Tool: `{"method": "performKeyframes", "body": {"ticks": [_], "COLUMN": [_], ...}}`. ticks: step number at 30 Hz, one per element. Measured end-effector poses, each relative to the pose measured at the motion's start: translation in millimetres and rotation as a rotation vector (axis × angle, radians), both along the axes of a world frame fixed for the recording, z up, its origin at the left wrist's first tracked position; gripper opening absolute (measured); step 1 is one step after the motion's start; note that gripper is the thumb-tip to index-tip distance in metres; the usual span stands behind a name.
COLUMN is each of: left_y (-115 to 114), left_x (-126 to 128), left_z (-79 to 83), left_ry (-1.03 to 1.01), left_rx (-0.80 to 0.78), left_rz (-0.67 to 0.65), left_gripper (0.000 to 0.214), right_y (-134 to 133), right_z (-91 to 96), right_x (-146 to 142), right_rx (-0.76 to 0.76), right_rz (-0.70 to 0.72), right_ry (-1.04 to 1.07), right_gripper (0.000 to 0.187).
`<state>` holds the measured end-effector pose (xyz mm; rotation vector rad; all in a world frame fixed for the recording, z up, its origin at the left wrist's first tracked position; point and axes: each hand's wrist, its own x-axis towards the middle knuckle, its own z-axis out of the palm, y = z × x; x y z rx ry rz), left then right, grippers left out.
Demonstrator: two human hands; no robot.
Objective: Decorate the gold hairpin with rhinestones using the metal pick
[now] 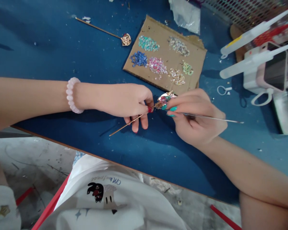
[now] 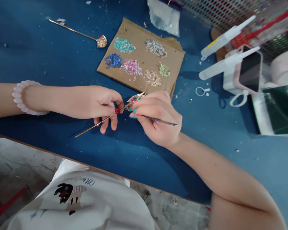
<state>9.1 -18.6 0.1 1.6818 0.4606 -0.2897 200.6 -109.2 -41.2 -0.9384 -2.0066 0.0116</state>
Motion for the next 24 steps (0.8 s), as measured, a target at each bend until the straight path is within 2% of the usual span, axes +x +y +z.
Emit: {"method": "performKeyframes", "body": {"ticks": [4, 6, 12, 16, 20, 24], "left_y": [1, 1, 2, 4, 8, 10], "left_x": [0, -2, -13, -19, -20, -18], "left_z": [2.9, 4.4, 2.8, -0.1, -3.5, -6.0], "left_ry": [0.041, 0.037, -0.14, -0.249, -0.3, -0.326], "left_rx": [0.073, 0.158, 0.627, 0.891, 0.99, 0.987], "left_rz": [-0.033, -0.068, -0.12, -0.209, -0.247, -0.259], "left_gripper": [0.024, 0.024, 0.026, 0.03, 0.029, 0.025], "right_y": [3, 3, 3, 3, 3, 3], "right_z": [-0.1, 1.0, 4.4, 4.9, 3.6, 1.0], "right_x": [2, 2, 0, -1, -1, 2], "right_rx": [0.024, 0.015, -0.132, -0.213, -0.283, -0.364], "right_rz": [0.032, 0.051, 0.081, 0.105, 0.134, 0.138], "right_ry": [-0.001, 0.013, 0.064, 0.127, 0.191, 0.178], "right_gripper": [0.015, 0.016, 0.017, 0.012, 0.012, 0.015]}}
